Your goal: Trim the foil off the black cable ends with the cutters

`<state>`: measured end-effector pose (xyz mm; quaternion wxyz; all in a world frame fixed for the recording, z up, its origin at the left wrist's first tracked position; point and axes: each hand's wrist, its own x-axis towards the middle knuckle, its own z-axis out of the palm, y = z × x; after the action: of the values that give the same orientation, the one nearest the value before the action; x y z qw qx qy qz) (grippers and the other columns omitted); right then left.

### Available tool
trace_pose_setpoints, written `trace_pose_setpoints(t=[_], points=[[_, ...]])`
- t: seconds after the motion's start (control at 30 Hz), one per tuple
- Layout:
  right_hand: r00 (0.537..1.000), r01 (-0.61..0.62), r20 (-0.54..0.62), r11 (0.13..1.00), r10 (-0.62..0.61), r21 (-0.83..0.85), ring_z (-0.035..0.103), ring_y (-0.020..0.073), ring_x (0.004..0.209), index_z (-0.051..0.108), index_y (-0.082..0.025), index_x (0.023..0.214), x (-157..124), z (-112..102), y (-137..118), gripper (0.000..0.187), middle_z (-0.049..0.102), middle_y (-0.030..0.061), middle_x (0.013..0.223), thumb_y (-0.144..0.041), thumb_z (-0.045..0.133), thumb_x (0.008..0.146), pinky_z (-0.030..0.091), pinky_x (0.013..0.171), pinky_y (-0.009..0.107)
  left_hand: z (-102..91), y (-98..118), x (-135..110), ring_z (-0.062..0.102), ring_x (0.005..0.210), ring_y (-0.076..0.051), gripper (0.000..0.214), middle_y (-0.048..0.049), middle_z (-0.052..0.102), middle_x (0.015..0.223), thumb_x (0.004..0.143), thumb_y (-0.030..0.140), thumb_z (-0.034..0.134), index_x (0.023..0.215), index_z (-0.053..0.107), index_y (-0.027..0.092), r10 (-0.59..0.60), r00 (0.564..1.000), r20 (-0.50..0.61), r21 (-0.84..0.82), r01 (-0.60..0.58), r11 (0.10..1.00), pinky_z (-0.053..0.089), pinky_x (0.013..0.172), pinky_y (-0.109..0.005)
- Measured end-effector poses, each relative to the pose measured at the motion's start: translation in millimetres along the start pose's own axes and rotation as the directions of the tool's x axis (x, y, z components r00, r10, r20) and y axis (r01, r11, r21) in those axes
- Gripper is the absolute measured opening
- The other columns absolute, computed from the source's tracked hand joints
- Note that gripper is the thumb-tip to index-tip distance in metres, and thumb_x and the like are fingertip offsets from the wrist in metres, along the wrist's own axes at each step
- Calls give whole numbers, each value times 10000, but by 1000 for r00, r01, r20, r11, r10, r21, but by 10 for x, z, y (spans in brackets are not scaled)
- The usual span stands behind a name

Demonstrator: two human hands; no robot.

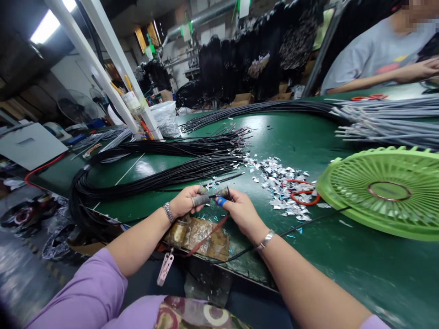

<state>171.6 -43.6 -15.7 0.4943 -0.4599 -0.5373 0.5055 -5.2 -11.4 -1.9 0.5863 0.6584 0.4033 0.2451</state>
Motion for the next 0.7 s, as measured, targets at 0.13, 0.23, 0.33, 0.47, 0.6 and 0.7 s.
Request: trace_pose_setpoints(t=[0.13,0.23,0.33,0.47,0.6,0.7], points=[[999,-48,-6,999,48,-18,407,124,514,573,-200,615,8,-15,29,291,514,-19,549,-472,675,621,367,490,264,0,23,2,313,310,-24,580,85,467,448,578,685,668,737,468,164,6,996,-85,-123,-16,992,210,316,-161],[998,44,-47,996,-48,-78,487,153,585,616,-200,761,-6,-2,34,287,622,23,697,-464,662,658,422,537,283,6,30,4,315,305,-22,583,84,473,447,570,684,676,731,462,166,12,995,-101,-143,-26,989,205,311,-160],[988,120,-73,980,-133,-155,490,146,562,616,-191,906,-28,32,29,389,670,56,817,-479,692,656,441,535,292,15,21,8,330,302,-26,572,84,480,441,571,664,691,728,460,165,6,997,-82,-121,-16,993,220,313,-158],[964,197,-114,932,-241,-305,479,151,540,608,-201,815,-53,58,37,247,616,21,658,-437,602,742,433,550,297,17,-9,13,380,313,-34,542,77,508,456,597,620,702,764,478,156,-19,998,-56,-75,14,997,263,329,-154],[951,233,-110,905,-288,-357,471,162,569,573,-221,694,-61,29,22,188,566,10,601,-397,544,756,404,561,297,2,-38,12,440,343,-49,537,55,546,490,601,601,715,778,493,145,-28,999,-19,-60,27,998,321,360,-163],[972,220,-29,944,-234,-246,455,163,581,561,-221,671,-74,-8,-28,222,540,7,598,-434,591,725,397,550,292,-15,-24,-16,475,374,-61,536,46,559,502,597,592,733,780,506,142,-27,999,28,-68,29,997,367,398,-178]])
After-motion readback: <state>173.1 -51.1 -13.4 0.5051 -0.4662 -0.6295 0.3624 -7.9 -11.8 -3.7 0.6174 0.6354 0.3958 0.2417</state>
